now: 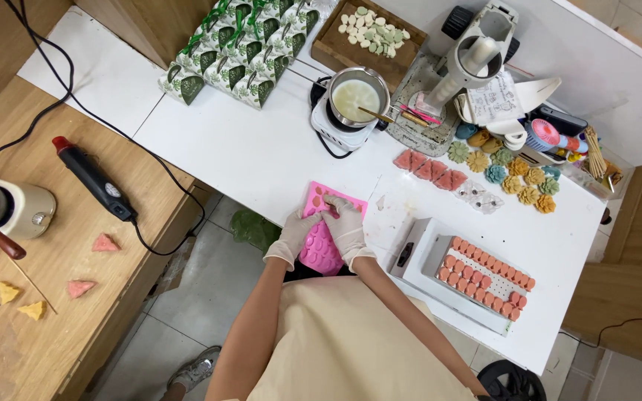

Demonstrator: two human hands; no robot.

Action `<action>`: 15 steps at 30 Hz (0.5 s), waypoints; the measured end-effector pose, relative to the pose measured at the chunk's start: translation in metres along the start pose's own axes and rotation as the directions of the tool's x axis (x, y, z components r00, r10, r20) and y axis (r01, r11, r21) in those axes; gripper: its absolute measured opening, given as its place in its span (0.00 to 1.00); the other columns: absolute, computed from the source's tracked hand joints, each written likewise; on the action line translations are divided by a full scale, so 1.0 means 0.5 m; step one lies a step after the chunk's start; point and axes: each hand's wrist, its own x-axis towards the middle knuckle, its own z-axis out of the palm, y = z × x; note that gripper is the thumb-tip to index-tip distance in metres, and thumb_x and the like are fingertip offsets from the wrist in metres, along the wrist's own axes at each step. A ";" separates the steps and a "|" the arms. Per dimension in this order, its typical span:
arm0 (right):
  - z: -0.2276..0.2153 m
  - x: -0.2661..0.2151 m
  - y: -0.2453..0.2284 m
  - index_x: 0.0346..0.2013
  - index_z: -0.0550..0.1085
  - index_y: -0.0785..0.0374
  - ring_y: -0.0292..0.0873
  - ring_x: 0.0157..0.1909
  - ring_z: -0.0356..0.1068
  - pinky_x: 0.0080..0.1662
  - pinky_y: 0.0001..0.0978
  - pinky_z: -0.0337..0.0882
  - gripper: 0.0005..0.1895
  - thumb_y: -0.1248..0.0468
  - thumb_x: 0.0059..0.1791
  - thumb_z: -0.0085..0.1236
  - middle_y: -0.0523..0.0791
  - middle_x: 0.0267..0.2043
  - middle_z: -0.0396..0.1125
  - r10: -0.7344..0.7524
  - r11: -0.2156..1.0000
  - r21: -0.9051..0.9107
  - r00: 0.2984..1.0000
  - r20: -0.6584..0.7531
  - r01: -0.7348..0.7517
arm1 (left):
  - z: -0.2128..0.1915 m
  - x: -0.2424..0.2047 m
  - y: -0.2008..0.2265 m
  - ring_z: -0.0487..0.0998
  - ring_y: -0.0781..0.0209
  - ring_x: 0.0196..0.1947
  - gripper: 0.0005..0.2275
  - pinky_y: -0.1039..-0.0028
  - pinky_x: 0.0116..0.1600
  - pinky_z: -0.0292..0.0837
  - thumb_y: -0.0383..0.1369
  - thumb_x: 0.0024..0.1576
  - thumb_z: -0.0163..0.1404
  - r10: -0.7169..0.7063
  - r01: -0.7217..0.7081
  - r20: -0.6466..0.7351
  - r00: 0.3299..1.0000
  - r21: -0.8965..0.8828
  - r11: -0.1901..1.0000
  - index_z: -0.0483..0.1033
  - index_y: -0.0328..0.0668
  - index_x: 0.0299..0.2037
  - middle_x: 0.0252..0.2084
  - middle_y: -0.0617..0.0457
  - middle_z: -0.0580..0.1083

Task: Removing small heart-shaped wax pieces from a pink silicone mold and arranging them on a tray.

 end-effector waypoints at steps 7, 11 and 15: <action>0.011 0.014 0.033 0.54 0.78 0.62 0.45 0.49 0.76 0.54 0.32 0.74 0.20 0.70 0.46 0.63 0.51 0.52 0.75 0.067 0.995 0.078 0.997 -0.023 -0.065 | 0.006 0.009 0.004 0.77 0.68 0.37 0.13 0.75 0.43 0.75 0.29 0.59 0.56 0.024 -0.022 -0.014 1.000 0.124 0.992 0.78 0.34 0.54 0.41 0.55 0.79; 0.012 0.021 0.035 0.53 0.79 0.62 0.45 0.50 0.76 0.54 0.31 0.73 0.18 0.69 0.47 0.62 0.51 0.53 0.75 0.096 0.989 0.117 0.995 -0.023 -0.093 | 0.012 0.002 0.009 0.78 0.67 0.36 0.13 0.73 0.43 0.76 0.28 0.58 0.55 -0.038 0.038 -0.001 0.999 0.052 0.998 0.78 0.34 0.53 0.41 0.53 0.79; 0.026 0.032 0.065 0.48 0.81 0.64 0.45 0.51 0.75 0.55 0.31 0.72 0.14 0.68 0.47 0.63 0.51 0.51 0.75 0.096 0.983 0.162 0.995 -0.039 -0.088 | -0.001 0.003 0.008 0.78 0.65 0.37 0.13 0.72 0.43 0.76 0.27 0.59 0.54 -0.005 0.004 0.012 1.000 0.066 0.998 0.77 0.34 0.53 0.41 0.52 0.79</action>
